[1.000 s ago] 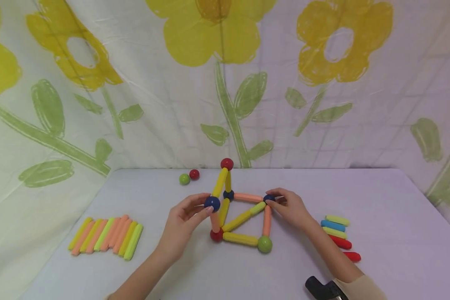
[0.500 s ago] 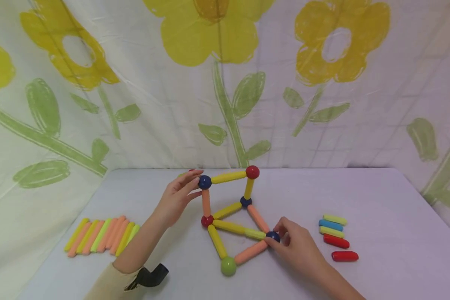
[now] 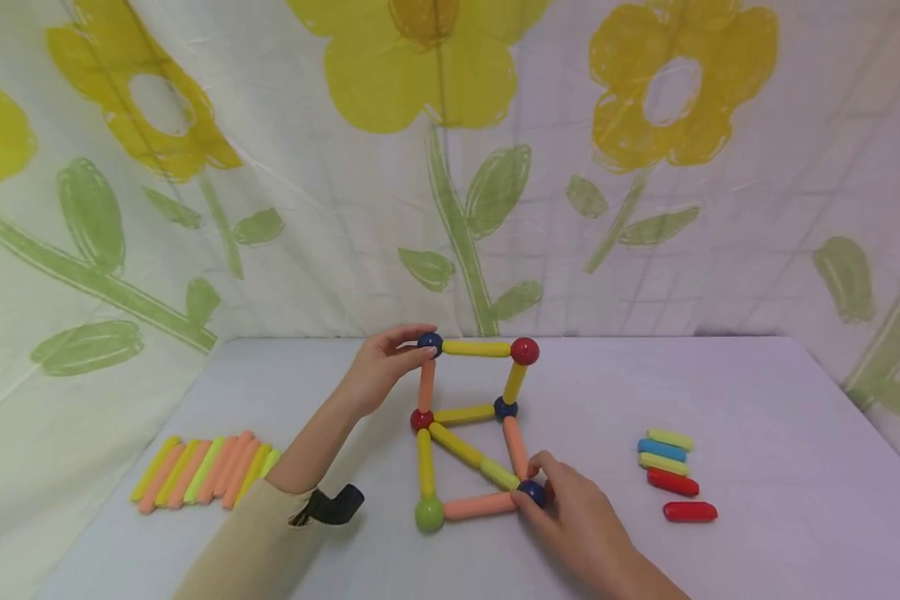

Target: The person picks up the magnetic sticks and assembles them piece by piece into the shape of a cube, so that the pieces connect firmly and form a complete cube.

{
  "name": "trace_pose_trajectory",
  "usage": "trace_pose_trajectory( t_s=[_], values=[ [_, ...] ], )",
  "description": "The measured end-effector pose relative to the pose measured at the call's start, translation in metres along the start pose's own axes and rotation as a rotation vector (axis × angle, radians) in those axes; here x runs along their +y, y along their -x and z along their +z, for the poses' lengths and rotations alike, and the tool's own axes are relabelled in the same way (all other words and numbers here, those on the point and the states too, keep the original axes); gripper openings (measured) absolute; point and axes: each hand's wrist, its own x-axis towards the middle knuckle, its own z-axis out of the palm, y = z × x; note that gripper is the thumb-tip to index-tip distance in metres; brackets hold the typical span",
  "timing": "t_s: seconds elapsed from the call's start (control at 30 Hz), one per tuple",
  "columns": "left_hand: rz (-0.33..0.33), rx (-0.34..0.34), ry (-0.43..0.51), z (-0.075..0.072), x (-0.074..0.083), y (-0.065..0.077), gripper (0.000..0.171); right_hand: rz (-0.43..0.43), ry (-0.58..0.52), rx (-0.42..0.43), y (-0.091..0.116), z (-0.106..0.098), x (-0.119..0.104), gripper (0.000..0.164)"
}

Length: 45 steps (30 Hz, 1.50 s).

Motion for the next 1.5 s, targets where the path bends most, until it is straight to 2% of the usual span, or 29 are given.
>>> trace_pose_trajectory(
  t_s=[0.17,0.37,0.47,0.67,0.8,0.93,1.1,1.2,1.3,1.4,1.5],
  values=[
    [-0.007,-0.018,0.027,-0.002,-0.002,-0.008,0.039,-0.115,0.077,-0.046,-0.007,-0.003,0.002,0.028],
    [0.030,-0.030,0.054,-0.006,-0.003,-0.008,0.040,-0.179,0.064,-0.024,-0.016,-0.004,0.001,0.023],
    [0.050,0.000,0.086,-0.006,-0.004,-0.008,0.040,-0.181,0.064,-0.013,-0.022,-0.006,-0.002,0.022],
    [0.094,0.117,0.137,-0.006,-0.009,-0.006,0.038,-0.185,0.080,0.026,-0.036,-0.005,-0.001,0.018],
    [0.112,0.156,0.157,-0.004,-0.012,-0.002,0.037,-0.213,0.041,-0.012,-0.038,-0.007,0.005,0.020],
    [0.116,0.171,0.140,-0.002,-0.012,0.002,0.036,-0.254,-0.020,-0.063,-0.039,-0.010,0.009,0.030],
    [0.110,0.185,0.135,-0.002,-0.012,0.005,0.036,-0.278,-0.007,-0.099,-0.042,-0.009,0.008,0.038],
    [0.113,0.183,0.138,-0.002,-0.013,0.005,0.036,-0.295,0.022,-0.094,-0.043,-0.009,0.006,0.031],
    [0.116,0.176,0.136,-0.002,-0.014,0.005,0.037,-0.348,0.072,-0.066,-0.043,-0.007,0.005,0.025],
    [0.116,0.173,0.135,-0.001,-0.013,0.005,0.037,-0.414,0.122,-0.028,-0.042,-0.004,0.004,0.022],
    [0.114,0.173,0.138,0.000,-0.012,0.006,0.037,-0.434,0.126,-0.008,-0.040,-0.002,0.003,0.023]
  ],
)
